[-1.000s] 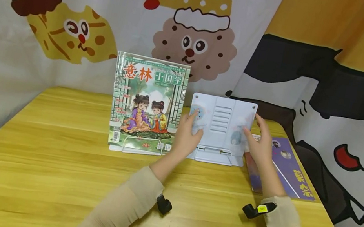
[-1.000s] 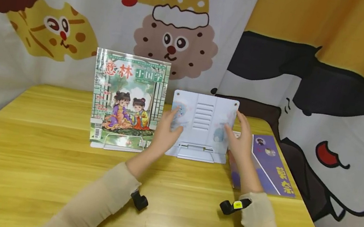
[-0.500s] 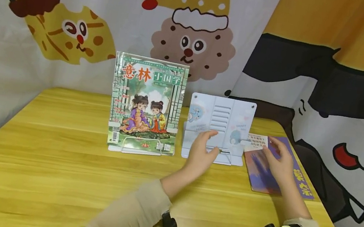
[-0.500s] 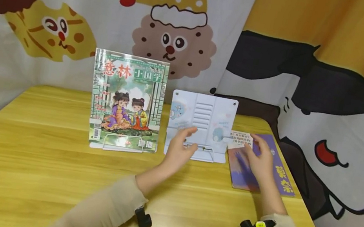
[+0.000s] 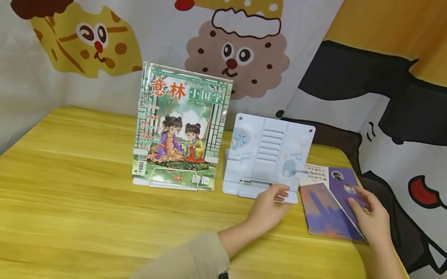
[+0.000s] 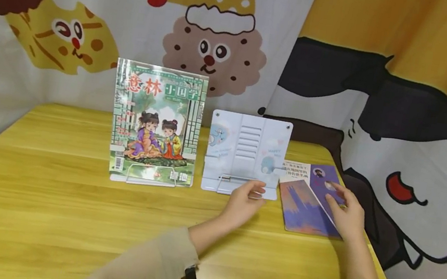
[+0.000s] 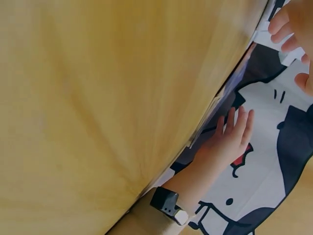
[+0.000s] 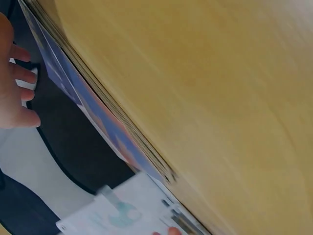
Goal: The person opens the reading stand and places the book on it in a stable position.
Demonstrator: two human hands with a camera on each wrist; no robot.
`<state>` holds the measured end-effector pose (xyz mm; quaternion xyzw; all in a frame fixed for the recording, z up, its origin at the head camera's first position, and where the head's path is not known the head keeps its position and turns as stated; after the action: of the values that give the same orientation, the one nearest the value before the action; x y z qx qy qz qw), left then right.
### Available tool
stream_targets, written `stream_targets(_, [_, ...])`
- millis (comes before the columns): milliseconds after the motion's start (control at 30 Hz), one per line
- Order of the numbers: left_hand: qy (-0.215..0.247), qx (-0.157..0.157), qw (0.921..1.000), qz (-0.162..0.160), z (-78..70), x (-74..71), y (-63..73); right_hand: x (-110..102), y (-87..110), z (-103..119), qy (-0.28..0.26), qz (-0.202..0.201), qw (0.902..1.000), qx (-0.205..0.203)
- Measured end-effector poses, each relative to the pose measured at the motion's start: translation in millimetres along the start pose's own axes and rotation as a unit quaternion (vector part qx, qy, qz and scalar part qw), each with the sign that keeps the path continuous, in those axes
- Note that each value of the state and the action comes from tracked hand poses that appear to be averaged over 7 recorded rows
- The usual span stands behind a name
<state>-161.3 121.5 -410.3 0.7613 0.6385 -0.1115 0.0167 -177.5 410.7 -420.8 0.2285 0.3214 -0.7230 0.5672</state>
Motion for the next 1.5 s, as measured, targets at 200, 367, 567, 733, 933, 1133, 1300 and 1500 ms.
stream_targets(200, [-0.014,-0.04,0.9991,0.009,8.2,18.4,2.9,-7,2.4,-22,-0.009,0.038,0.9979,0.051])
stream_targets(367, [-0.024,-0.044,0.9987,0.01,9.5,28.6,3.2,-7,2.1,-32,0.002,0.064,0.9957,0.066])
stream_targets(567, [-0.05,-0.052,0.9974,0.003,11.1,38.5,2.6,-6,2.9,-38,0.025,0.085,0.9935,0.071])
stream_targets(733, [-0.07,-0.059,0.9957,0.009,12.6,47.5,-0.9,-6,1.8,-42,0.044,0.09,0.9924,0.071])
stream_targets(933, [-0.154,-0.061,0.9858,0.024,13.0,57.1,-4.2,-4,1.2,-45,0.057,0.094,0.9915,0.07])
stream_targets(1133, [-0.253,-0.047,0.9661,0.026,8.8,64.5,-6.2,-6,0.6,-43,0.059,0.083,0.9912,0.085])
stream_targets(1300, [-0.346,-0.03,0.9371,0.04,6.4,70.2,-6.2,-6,2.2,-43,0.06,0.075,0.9898,0.105])
stream_targets(1500, [-0.381,-0.006,0.923,0.056,6.6,72.6,-6.2,-4,2.4,-44,0.063,0.073,0.9893,0.109])
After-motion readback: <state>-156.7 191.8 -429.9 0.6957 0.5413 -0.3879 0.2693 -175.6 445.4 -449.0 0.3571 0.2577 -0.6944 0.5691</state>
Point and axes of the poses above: each hand's wrist, its own y-axis away from the middle knuckle, its own x-axis out of the palm, z = x × y, the point moved 5 cm from there along -y, towards the middle knuckle
